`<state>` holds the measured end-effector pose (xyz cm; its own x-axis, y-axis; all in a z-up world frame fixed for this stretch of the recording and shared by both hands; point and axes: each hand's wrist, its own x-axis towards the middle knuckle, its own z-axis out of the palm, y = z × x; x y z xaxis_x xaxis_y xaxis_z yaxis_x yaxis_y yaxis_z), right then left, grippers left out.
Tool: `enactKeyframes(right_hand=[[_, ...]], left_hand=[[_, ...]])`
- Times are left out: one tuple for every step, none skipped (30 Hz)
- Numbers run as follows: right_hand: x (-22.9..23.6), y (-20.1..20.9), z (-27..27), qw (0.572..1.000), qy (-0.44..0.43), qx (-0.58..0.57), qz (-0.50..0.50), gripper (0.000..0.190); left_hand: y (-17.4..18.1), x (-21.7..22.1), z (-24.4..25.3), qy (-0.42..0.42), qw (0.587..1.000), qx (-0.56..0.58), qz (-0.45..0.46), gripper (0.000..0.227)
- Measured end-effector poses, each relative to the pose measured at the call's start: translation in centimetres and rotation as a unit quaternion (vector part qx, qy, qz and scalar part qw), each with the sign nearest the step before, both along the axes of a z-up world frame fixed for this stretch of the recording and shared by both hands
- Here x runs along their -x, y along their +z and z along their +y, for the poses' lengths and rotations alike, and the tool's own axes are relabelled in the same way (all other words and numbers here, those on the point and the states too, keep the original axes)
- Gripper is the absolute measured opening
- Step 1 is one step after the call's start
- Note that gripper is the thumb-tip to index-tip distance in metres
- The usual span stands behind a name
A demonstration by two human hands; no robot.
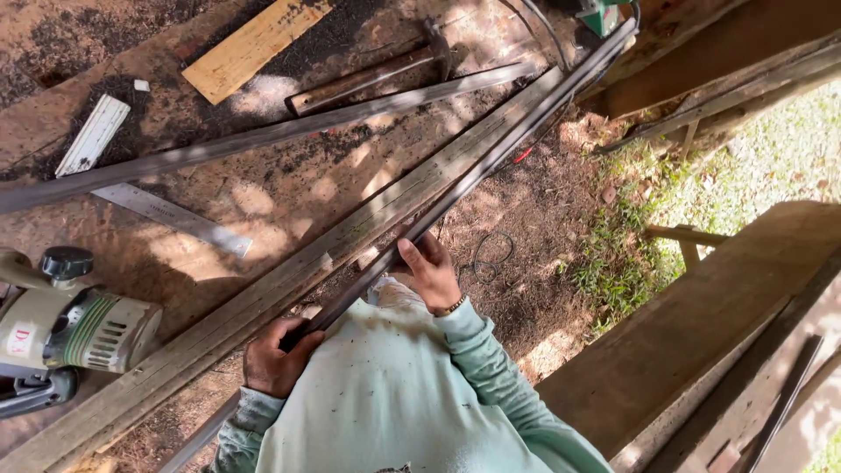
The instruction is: Using a wood router to trim or shape metal or plastic profiles on a workbench.
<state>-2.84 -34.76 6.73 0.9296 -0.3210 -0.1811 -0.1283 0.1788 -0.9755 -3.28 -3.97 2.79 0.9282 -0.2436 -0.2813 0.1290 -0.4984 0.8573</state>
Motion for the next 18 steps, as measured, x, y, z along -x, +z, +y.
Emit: enactKeyframes(right_hand=[[0.3, 1.0, 0.2, 0.998, -0.005, -0.051, 0.032, 0.049], [0.5, 2.1, 0.3, 0.993, -0.011, -0.102, 0.064, 0.052], [0.6, 2.8, 0.2, 0.993, -0.009, -0.099, 0.067, 0.052], [0.7, 3.6, 0.0, 0.994, 0.009, -0.09, 0.064, 0.053], [0.6, 4.4, -0.1, 0.995, 0.025, -0.082, 0.059, 0.054], [0.9, 4.4, -0.5, 0.995, 0.026, -0.079, 0.06, 0.054], [1.2, 4.3, -0.7, 0.995, 0.031, -0.088, 0.043, 0.055], [1.6, 4.2, -0.9, 0.994, 0.037, -0.097, 0.026, 0.055], [1.8, 4.1, -1.1, 0.994, 0.039, -0.098, 0.03, 0.055], [2.1, 3.9, -1.2, 0.994, 0.021, -0.1, 0.034, 0.054], [2.4, 3.7, -1.3, 0.994, 0.001, -0.104, 0.039, 0.053], [2.6, 4.3, -0.9, 0.994, 0.003, -0.105, 0.043, 0.053], [2.5, 4.9, -0.6, 0.995, 0.002, -0.09, 0.04, 0.052], [2.5, 5.6, -0.3, 0.997, 0.0, -0.075, 0.036, 0.051], [2.8, 5.1, -0.4, 0.997, 0.001, -0.075, 0.035, 0.051], [3.1, 4.6, -0.4, 0.998, -0.003, -0.059, 0.035, 0.051], [3.6, 4.1, -0.6, 0.998, -0.006, -0.041, 0.037, 0.051], [3.7, 4.0, -0.6, 0.998, -0.005, -0.04, 0.037, 0.051]], left_hand=[[0.5, 0.2, -0.1, 0.002, 0.999, -0.003, 0.032, 0.045], [0.9, 0.4, -0.2, 0.005, 0.998, -0.006, 0.064, 0.044], [1.0, 0.4, -0.3, 0.008, 0.998, -0.004, 0.066, 0.044], [1.1, 0.5, -0.4, 0.002, 0.999, 0.008, 0.043, 0.043], [1.2, 0.3, -0.6, -0.006, 1.0, 0.02, 0.018, 0.042], [1.4, 0.1, -0.8, -0.004, 1.0, 0.023, 0.018, 0.042], [1.7, 0.1, -0.9, -0.012, 1.0, 0.016, 0.018, 0.042], [2.0, 0.0, -1.0, -0.02, 1.0, 0.01, 0.018, 0.043], [2.2, 0.0, -1.1, -0.017, 1.0, 0.01, 0.021, 0.043], [2.3, 0.0, -1.2, -0.02, 0.999, 0.018, 0.026, 0.042], [2.5, 0.1, -1.2, -0.023, 0.999, 0.025, 0.032, 0.042], [2.9, 0.2, -1.2, -0.021, 0.999, 0.024, 0.036, 0.042], [3.3, -0.1, -1.3, -0.038, 0.999, 0.012, 0.024, 0.043], [3.7, -0.3, -1.3, -0.056, 0.998, 0.0, 0.012, 0.045], [3.7, -0.3, -1.3, -0.055, 0.998, 0.0, 0.01, 0.045], [3.8, -0.4, -1.2, -0.061, 0.998, -0.002, -0.014, 0.046], [3.8, -0.3, -1.2, -0.066, 0.997, -0.004, -0.037, 0.048], [4.0, -0.4, -1.2, -0.065, 0.997, -0.003, -0.037, 0.048]])
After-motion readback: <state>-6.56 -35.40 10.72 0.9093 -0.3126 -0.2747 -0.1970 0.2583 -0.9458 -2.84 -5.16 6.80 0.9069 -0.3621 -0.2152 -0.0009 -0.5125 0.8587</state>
